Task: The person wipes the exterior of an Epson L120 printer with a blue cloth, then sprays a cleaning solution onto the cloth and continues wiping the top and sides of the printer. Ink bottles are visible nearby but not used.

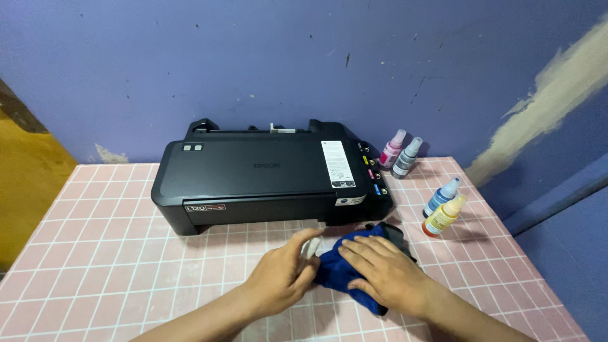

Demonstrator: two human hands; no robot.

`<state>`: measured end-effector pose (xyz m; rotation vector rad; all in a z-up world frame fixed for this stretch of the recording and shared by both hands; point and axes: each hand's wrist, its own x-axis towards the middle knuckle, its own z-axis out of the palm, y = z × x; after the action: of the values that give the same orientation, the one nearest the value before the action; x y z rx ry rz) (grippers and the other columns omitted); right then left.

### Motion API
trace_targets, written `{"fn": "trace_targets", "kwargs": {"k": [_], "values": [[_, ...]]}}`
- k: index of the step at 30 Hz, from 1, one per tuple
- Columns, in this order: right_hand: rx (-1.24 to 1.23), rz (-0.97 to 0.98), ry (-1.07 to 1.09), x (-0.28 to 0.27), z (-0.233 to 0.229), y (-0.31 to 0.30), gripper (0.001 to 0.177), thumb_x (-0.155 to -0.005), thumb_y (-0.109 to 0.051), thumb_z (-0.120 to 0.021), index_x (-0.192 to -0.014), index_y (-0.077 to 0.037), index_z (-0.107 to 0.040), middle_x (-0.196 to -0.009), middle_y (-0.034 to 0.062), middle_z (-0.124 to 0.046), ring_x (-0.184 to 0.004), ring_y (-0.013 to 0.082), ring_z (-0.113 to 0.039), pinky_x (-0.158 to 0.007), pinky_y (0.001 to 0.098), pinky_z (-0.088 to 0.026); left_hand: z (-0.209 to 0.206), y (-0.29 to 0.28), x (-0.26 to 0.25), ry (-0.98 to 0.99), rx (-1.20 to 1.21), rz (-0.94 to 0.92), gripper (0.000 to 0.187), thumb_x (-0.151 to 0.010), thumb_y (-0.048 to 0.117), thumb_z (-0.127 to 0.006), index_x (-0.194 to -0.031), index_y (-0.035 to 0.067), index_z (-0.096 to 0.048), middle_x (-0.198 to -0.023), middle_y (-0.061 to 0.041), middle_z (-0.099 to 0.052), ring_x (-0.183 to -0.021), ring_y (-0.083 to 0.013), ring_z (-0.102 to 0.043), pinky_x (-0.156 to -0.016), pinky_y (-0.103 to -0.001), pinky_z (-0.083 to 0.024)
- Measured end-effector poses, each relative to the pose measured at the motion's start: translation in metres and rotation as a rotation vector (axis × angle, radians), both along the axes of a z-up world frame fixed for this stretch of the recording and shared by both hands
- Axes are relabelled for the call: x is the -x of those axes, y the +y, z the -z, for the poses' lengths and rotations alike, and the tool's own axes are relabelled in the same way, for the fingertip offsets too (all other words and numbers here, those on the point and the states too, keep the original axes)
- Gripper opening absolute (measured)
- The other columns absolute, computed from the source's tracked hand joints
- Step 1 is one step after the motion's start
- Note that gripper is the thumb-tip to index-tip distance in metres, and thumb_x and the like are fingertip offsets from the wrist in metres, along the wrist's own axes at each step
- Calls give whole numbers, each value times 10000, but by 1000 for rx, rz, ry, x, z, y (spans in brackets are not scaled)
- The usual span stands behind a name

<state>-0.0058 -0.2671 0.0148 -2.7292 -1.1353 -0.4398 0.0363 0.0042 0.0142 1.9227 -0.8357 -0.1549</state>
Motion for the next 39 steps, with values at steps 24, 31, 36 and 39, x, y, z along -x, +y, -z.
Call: {"fn": "trace_targets", "kwargs": {"k": [24, 31, 36, 39], "values": [[-1030, 346, 801, -27, -47, -6, 225, -913, -127, -645, -1065, 33, -688, -904, 46, -760, -804, 96, -695, -745, 259, -579, -56, -13, 2, -45, 220, 108, 434, -935, 70, -556, -1367, 64, -516, -763, -135, -700, -594, -208, -681, -582, -328, -527], [-1518, 128, 1216, -27, -30, -2, 447, -877, -167, -505, -1294, -12, -538, -1125, 80, -725, -1040, 134, -694, -930, 299, -565, -66, -18, 5, -21, 227, 156, 449, -916, 65, -560, -1362, 66, -517, -698, -132, -661, -563, -224, -665, -556, -342, -510], [-1087, 250, 980, -25, -33, 1, 404, -958, -115, -595, -1345, -7, -562, -1155, 90, -669, -1073, 130, -631, -943, 306, -526, -67, -20, 0, -41, 247, 144, 424, -907, 63, -546, -1329, 46, -514, -683, -132, -653, -556, -227, -667, -547, -350, -515], [-1089, 222, 938, -25, -28, 8, 398, -955, -102, -635, -1328, 7, -548, -1146, 94, -669, -1078, 137, -636, -947, 321, -539, -65, -20, -5, -59, 207, 141, 390, -886, 62, -537, -1275, 35, -545, -657, -130, -652, -552, -228, -670, -556, -350, -526]]}}
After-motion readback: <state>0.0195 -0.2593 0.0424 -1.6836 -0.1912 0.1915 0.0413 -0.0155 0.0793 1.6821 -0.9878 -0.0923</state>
